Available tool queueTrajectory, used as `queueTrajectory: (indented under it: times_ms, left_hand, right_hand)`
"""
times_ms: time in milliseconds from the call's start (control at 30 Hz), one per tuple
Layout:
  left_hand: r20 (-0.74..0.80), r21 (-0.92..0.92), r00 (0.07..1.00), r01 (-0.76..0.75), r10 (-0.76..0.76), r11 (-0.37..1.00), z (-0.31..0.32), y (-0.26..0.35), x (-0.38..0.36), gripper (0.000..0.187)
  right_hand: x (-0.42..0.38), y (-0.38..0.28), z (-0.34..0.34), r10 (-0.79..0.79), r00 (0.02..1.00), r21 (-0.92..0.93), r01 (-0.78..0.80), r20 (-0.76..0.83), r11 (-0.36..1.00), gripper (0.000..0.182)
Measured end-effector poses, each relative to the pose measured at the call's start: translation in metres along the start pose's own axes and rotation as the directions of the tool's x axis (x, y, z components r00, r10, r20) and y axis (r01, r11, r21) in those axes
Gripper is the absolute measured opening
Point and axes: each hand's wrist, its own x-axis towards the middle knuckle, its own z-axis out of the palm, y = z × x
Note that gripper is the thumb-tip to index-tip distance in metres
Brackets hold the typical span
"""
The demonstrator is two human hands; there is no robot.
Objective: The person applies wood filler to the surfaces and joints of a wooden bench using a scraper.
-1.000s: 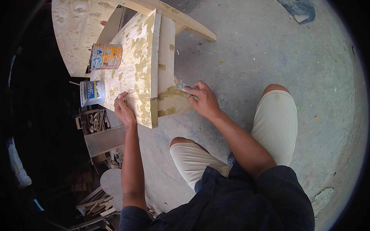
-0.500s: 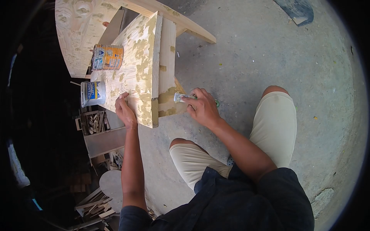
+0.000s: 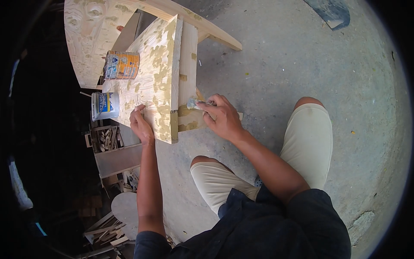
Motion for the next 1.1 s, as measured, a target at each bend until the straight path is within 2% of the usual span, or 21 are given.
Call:
queueTrajectory:
  times_ms: [33,67,133,267,333,467,533,667,733,867,933,967,1033,1100]
  left_hand:
    - [0.0,0.0,1.0,0.002,-0.002,1.0,0.0,-0.001,0.0,0.036]
    - [0.004,0.01,1.0,-0.007,0.007,1.0,-0.001,-0.001,0.001,0.036]
    - [0.005,0.019,1.0,-0.015,0.014,1.0,0.0,-0.002,0.0,0.036]
    - [-0.003,-0.012,1.0,0.002,-0.002,1.0,0.0,-0.001,0.0,0.035]
    - [-0.004,-0.012,1.0,0.001,-0.001,1.0,0.001,0.0,0.0,0.035]
    - [-0.012,-0.001,1.0,0.002,-0.002,1.0,0.001,-0.001,0.0,0.036]
    - [-0.015,-0.016,1.0,0.005,-0.005,1.0,0.0,-0.002,-0.001,0.036]
    - [-0.002,0.002,1.0,-0.001,0.001,1.0,0.0,-0.003,-0.002,0.035]
    - [-0.011,-0.006,1.0,-0.003,0.003,1.0,0.001,-0.001,-0.001,0.035]
    - [-0.016,-0.004,1.0,0.006,-0.006,1.0,0.0,0.002,0.0,0.035]
    - [-0.017,-0.001,1.0,0.006,-0.006,1.0,0.0,-0.002,0.0,0.035]
    - [-0.017,0.004,1.0,-0.006,0.006,1.0,0.0,-0.003,0.0,0.035]
    - [-0.018,0.006,1.0,-0.019,0.019,1.0,0.0,-0.005,0.0,0.035]
    - [-0.013,0.021,1.0,-0.008,0.008,1.0,0.0,-0.004,0.0,0.035]
  right_hand:
    - [0.004,-0.005,0.001,-0.036,0.999,0.065,0.036,-0.011,0.997,0.038]
    - [0.006,-0.005,0.002,-0.034,0.999,0.064,0.035,-0.009,0.997,0.038]
    - [0.009,-0.002,0.005,-0.14,0.99,0.003,0.14,0.008,0.99,0.038]
    - [-0.003,0.034,0.002,-0.121,0.991,-0.101,0.127,0.065,0.987,0.038]
    - [-0.008,0.046,-0.002,-0.063,0.995,-0.2,0.079,0.083,0.977,0.038]
    - [-0.003,0.036,-0.004,-0.064,0.996,-0.198,0.074,0.055,0.977,0.037]
    - [0.005,0.015,-0.003,-0.101,0.995,-0.045,0.1,-0.015,0.994,0.035]
    - [0.004,0.021,0.001,-0.149,0.989,-0.071,0.147,-0.023,0.987,0.035]
    - [-0.005,0.046,-0.004,-0.045,0.996,-0.227,0.06,0.071,0.972,0.037]
    - [0.0,0.042,-0.01,0.016,0.999,-0.198,-0.006,0.047,0.98,0.035]
    - [0.006,0.021,-0.007,-0.036,0.999,-0.045,0.037,0.011,0.998,0.035]
    - [0.005,0.017,-0.004,-0.037,0.999,-0.045,0.037,0.011,0.998,0.035]
    - [0.001,0.012,-0.002,-0.133,0.991,-0.067,0.135,0.029,0.989,0.035]
    - [-0.007,0.024,-0.001,-0.074,0.995,-0.089,0.08,0.065,0.993,0.035]
